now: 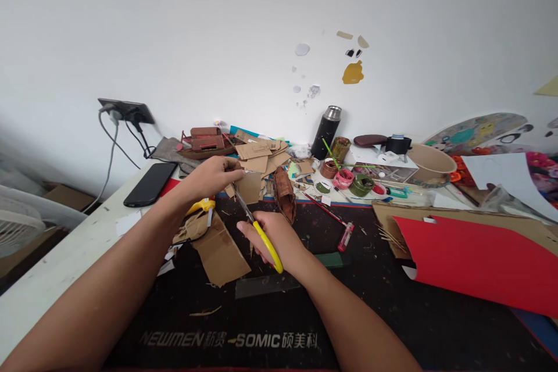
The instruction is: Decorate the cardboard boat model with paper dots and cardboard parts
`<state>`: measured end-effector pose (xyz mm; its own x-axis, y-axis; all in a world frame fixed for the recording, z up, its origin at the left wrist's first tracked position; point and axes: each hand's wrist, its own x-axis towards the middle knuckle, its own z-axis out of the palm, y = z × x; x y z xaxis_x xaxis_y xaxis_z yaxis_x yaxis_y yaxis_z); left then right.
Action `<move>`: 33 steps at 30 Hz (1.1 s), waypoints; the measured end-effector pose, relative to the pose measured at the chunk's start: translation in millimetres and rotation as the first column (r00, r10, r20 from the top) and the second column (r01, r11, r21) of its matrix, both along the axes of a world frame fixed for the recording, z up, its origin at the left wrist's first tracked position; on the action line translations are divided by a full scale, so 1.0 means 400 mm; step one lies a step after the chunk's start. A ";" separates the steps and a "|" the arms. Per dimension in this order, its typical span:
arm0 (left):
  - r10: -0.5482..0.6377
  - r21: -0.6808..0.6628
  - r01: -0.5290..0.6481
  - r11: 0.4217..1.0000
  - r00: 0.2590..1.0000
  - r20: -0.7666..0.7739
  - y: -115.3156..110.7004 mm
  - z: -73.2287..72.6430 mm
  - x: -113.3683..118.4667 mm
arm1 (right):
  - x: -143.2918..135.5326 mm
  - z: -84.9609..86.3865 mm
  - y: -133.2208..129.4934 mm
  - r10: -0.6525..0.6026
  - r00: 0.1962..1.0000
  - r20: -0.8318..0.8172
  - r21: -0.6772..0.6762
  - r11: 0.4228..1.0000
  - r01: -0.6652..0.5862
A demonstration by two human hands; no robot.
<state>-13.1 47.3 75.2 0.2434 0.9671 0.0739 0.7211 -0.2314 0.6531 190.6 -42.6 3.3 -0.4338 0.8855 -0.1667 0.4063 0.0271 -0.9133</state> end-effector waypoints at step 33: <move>-0.094 0.108 0.077 0.991 0.982 0.163 -0.002 0.023 -0.018 | -0.018 0.050 0.007 0.014 0.953 0.302 0.063 0.997 -0.035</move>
